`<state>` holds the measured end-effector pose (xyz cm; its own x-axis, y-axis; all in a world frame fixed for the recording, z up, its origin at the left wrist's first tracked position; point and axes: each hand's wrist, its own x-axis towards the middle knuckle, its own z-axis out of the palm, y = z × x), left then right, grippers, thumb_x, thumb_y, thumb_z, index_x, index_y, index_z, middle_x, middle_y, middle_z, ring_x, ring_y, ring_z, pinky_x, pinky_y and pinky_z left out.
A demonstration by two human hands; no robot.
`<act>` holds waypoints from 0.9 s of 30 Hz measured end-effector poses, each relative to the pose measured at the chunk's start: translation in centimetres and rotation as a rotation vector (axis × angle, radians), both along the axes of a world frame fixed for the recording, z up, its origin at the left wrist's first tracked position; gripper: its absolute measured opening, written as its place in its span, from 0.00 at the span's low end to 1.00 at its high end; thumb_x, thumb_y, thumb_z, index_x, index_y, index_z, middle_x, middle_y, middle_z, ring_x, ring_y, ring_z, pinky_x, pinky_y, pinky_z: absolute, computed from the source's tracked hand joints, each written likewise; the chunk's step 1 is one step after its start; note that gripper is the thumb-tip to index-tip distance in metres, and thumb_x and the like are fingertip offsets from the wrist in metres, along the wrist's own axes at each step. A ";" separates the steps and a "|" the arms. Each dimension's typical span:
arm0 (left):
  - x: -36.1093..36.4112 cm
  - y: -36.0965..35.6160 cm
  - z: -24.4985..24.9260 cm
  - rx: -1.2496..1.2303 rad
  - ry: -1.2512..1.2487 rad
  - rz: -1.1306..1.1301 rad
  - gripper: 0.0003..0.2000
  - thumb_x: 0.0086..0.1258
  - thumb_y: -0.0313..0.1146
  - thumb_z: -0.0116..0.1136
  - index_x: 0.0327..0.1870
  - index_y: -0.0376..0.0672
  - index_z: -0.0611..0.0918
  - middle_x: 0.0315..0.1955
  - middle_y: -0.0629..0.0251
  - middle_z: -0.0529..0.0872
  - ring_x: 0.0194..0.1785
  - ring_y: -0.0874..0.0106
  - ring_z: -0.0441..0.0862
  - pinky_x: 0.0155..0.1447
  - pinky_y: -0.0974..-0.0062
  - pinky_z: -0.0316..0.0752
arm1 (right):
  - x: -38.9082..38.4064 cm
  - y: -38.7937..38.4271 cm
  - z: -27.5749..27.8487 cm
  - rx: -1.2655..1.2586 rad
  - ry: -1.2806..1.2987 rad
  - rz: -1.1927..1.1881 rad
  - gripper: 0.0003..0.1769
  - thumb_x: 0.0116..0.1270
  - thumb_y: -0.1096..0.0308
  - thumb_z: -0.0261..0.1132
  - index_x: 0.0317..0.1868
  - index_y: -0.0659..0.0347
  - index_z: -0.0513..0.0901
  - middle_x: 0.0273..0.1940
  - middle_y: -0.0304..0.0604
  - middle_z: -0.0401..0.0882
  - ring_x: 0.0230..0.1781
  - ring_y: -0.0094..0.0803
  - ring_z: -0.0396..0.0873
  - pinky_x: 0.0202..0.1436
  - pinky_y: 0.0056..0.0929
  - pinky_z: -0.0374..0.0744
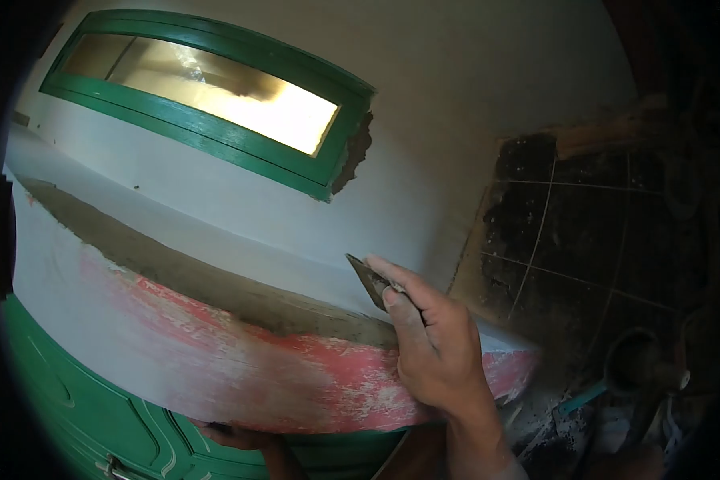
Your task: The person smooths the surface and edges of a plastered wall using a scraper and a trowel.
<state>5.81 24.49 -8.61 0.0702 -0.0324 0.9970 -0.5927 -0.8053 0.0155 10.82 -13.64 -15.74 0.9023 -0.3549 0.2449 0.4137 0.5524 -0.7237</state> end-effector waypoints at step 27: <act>0.7 -6.2 0.7 -0.308 -0.103 -0.109 0.30 0.91 0.38 0.56 0.85 0.32 0.63 0.79 0.40 0.72 0.74 0.50 0.79 0.73 0.47 0.80 | 0.3 1.0 -0.6 -0.272 -0.337 0.108 0.23 0.80 0.73 0.60 0.71 0.68 0.84 0.69 0.63 0.85 0.71 0.55 0.85 0.78 0.46 0.82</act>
<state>6.49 18.25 -7.95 -0.0192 0.2699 0.9627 -0.6861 -0.7039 0.1837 11.10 -12.66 -16.35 0.7844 -0.1446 0.6032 0.6017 0.4137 -0.6833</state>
